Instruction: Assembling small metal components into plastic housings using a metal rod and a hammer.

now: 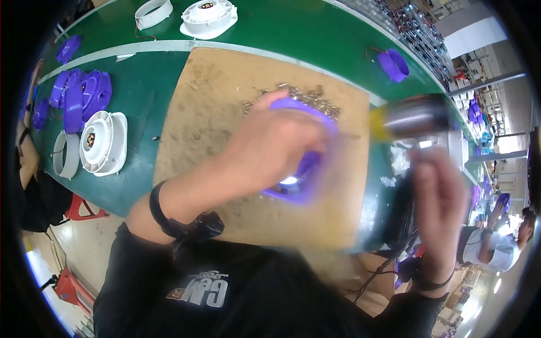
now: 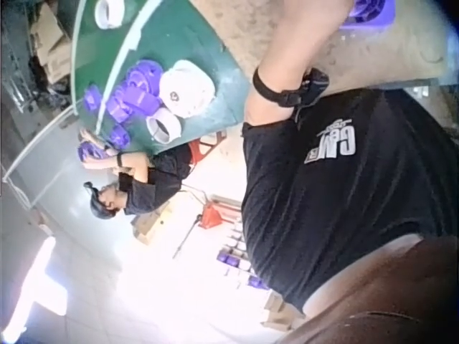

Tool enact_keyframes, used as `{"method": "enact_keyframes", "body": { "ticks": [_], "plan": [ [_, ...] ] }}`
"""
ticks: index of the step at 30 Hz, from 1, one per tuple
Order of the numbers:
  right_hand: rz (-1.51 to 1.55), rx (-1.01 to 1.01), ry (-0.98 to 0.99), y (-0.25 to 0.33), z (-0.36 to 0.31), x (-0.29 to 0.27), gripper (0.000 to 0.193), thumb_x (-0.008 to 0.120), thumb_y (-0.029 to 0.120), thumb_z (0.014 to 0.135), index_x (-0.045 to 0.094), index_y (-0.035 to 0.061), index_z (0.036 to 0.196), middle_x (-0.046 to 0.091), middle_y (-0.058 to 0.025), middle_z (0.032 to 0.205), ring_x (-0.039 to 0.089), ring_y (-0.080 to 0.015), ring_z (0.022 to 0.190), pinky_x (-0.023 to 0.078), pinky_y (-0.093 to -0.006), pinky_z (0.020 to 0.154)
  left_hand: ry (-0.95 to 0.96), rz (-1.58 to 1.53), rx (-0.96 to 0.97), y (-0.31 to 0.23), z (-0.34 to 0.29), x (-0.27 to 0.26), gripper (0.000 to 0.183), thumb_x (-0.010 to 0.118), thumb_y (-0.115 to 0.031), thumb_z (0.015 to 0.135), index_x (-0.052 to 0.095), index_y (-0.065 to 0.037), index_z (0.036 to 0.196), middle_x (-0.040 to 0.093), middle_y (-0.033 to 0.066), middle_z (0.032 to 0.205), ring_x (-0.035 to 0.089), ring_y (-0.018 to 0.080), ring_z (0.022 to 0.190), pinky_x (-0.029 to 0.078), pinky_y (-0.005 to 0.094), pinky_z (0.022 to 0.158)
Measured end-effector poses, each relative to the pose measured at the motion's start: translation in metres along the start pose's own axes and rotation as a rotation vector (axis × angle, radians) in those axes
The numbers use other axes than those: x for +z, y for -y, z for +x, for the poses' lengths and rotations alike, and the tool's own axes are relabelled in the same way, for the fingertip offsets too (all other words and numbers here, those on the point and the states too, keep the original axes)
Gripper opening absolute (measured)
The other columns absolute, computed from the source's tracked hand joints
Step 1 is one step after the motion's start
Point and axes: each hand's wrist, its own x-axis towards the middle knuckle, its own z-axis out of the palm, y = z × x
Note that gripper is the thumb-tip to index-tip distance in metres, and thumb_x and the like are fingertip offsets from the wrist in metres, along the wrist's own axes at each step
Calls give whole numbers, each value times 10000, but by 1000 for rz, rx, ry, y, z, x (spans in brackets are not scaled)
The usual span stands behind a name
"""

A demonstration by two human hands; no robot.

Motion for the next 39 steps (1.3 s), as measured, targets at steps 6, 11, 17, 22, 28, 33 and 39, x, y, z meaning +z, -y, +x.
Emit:
{"method": "enact_keyframes", "body": {
  "ticks": [6, 11, 17, 22, 28, 33, 39],
  "plan": [
    [380, 224, -300, 10, -4, 1, 259, 471, 217, 1000, 579, -11, 1060, 506, -2, 666, 435, -56, 560, 304, -205, 506, -22, -6, 2, 0, -3, -1, 237, 536, 40, 776, 665, -77, 938, 700, 47, 896, 615, 223, 1100, 266, 500, 1076],
    [370, 246, -471, 13, -7, -10, 285, 437, 241, 1021, 577, -4, 1057, 422, 56, 635, 314, 8, 504, 209, -175, 450, -91, 30, 66, 5, -3, 7, 216, 555, 12, 798, 669, -88, 950, 697, 45, 896, 618, 222, 1083, 269, 491, 1076],
    [27, 214, -25, 6, -12, 20, 189, 472, 143, 988, 595, 4, 1024, 497, 13, 739, 385, -62, 594, 277, -211, 545, 25, 9, -24, 2, -5, 4, 181, 568, 5, 807, 671, -95, 917, 691, 27, 905, 618, 221, 1063, 271, 495, 1074],
    [255, 374, -153, 18, -10, 12, 214, 476, 176, 997, 591, 2, 1049, 459, 67, 684, 339, -4, 596, 237, -175, 541, -106, 47, 40, 4, -6, 1, 124, 592, 4, 798, 667, -78, 850, 684, 63, 895, 614, 246, 1064, 288, 503, 1047],
    [237, 326, -105, 20, -16, 23, 177, 538, 128, 963, 600, -22, 1033, 596, -17, 845, 453, -71, 716, 363, -216, 639, -113, 35, 38, 3, -4, -3, 74, 621, -21, 807, 664, -72, 838, 686, 63, 930, 613, 245, 1069, 316, 510, 1026],
    [188, 246, 4, 23, -11, 20, 136, 556, 94, 939, 589, -20, 1006, 578, -26, 798, 474, -88, 691, 376, -227, 605, -104, 93, 23, 1, -4, 3, 33, 646, -47, 810, 657, -74, 825, 692, 42, 953, 619, 227, 1060, 310, 510, 1037],
    [4, 87, -51, 17, -17, 26, 105, 554, 99, 944, 589, 2, 968, 556, -61, 629, 473, -132, 506, 367, -278, 483, -95, 82, 63, 2, -6, 4, 52, 634, -40, 817, 660, -79, 840, 692, 33, 975, 623, 220, 1032, 288, 511, 1054]
  ]
}}
